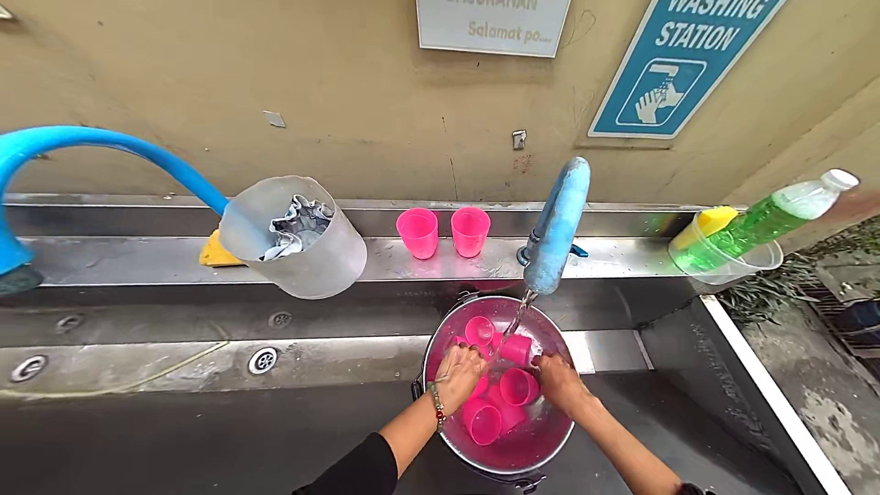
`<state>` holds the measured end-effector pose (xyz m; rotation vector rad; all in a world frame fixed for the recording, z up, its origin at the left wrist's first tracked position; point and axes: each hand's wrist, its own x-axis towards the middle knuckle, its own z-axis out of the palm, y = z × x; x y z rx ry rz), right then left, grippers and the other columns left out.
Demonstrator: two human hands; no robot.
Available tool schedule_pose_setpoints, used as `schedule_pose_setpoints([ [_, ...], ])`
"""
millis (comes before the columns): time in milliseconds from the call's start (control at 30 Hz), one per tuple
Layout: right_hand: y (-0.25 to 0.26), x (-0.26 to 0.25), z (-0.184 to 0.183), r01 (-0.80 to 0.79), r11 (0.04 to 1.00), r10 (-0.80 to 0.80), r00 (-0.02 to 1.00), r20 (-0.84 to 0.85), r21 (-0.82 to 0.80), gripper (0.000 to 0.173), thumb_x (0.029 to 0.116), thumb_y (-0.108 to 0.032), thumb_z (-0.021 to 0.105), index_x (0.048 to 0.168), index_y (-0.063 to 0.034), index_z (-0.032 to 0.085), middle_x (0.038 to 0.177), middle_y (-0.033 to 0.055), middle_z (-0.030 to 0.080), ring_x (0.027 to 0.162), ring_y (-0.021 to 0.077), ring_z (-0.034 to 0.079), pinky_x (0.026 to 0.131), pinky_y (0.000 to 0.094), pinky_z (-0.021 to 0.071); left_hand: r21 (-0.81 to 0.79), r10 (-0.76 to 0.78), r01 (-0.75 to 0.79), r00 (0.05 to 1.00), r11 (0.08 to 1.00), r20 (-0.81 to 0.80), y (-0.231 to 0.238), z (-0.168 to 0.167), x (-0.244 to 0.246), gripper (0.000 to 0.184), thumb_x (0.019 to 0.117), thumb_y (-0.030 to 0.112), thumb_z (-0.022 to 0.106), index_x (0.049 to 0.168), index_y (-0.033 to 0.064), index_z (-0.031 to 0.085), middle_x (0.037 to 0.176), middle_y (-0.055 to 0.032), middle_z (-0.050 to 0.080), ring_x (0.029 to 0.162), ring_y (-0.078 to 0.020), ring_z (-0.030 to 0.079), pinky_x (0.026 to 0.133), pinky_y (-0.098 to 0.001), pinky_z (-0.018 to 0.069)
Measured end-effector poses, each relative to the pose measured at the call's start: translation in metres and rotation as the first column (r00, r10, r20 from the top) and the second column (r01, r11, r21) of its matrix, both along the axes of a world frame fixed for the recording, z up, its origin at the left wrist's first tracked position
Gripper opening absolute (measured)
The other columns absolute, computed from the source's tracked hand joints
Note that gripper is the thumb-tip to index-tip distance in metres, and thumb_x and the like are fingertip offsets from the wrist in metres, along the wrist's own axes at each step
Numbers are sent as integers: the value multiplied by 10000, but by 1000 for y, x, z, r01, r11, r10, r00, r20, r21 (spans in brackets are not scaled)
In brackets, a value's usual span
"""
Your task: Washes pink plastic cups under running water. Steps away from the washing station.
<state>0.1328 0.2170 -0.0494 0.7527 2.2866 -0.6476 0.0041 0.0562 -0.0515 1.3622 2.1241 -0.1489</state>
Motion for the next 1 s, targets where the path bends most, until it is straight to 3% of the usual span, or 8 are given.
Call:
schedule_pose_setpoints([
  [67, -11, 7, -12, -6, 999, 2, 996, 92, 43, 473, 933, 60, 586, 1398, 108, 513, 1511, 323, 421, 1405, 485, 426, 1077, 598, 440, 48, 6, -1, 995, 999, -100, 4, 31, 7, 316, 1038, -22, 386, 1266, -159, 556, 1232, -346, 615, 1184, -499, 590, 1036, -560, 436],
  [167, -25, -3, -23, 81, 994, -73, 992, 105, -78, 591, 1099, -370, 457, 1428, 120, 473, 1488, 348, 452, 1389, 466, 474, 1119, 573, 411, 43, 70, -64, 982, 997, -173, 1, 52, 8, 306, 1028, -41, 391, 1238, -147, 587, 1260, -328, 614, 1178, -480, 600, 1012, -543, 461],
  [267, -42, -21, -53, 212, 959, -191, 974, 125, -187, 786, 1053, -584, 424, 1418, 108, 498, 1490, 318, 476, 1415, 408, 467, 1161, 538, 374, -130, 165, -175, 983, 976, -82, -13, 54, 12, 350, 999, -33, 447, 1323, -91, 565, 1369, -296, 561, 1253, -456, 557, 1015, -568, 447],
  [467, -66, -41, -102, 132, 988, -131, 991, 20, -78, 859, 1081, -360, 510, 1618, 34, -31, 1578, 364, 305, 1408, 480, 447, 1146, 531, 404, -303, 497, -427, 841, 852, 212, -47, 3, 31, 409, 1053, 161, 519, 1399, -58, 520, 1454, -276, 513, 1370, -432, 483, 1094, -609, 394],
  [567, -49, -31, -81, -27, 999, 25, 997, 68, 25, 534, 1042, 1, 446, 1545, 102, 297, 1551, 325, 392, 1403, 464, 462, 1122, 564, 418, -325, 549, -453, 766, 830, 335, -45, -10, 42, 377, 1056, 163, 518, 1348, -76, 523, 1325, -294, 561, 1147, -418, 617, 954, -563, 504],
  [667, -33, -35, -41, 81, 995, -76, 994, 82, -55, 492, 1027, -51, 517, 1468, 135, 403, 1524, 324, 421, 1411, 415, 459, 1160, 512, 381, -333, 568, -467, 736, 820, 368, -42, -14, 44, 373, 1071, 199, 487, 1299, -88, 554, 1313, -297, 570, 1163, -413, 612, 975, -566, 486],
  [767, -37, -39, -8, 258, 945, -253, 966, 52, -200, 445, 1017, -102, 524, 1419, 63, 434, 1248, 232, 595, 973, 261, 686, 878, 400, 551, -250, 620, -567, 731, 785, 285, -39, -3, 37, 552, 1117, 395, 324, 1329, -39, 591, 1411, -260, 566, 1334, -404, 538, 1077, -605, 421],
  [1000, -64, -42, 7, 507, 581, -658, 753, -2, -637, 193, 1049, -63, 455, 1226, 13, 462, 740, 56, 569, 531, 102, 564, 518, 248, 484, 88, 751, -933, 334, 349, 569, -35, -3, 9, 614, 1133, 385, 256, 1248, -88, 631, 1298, -297, 613, 1280, -393, 563, 1102, -543, 401],
])
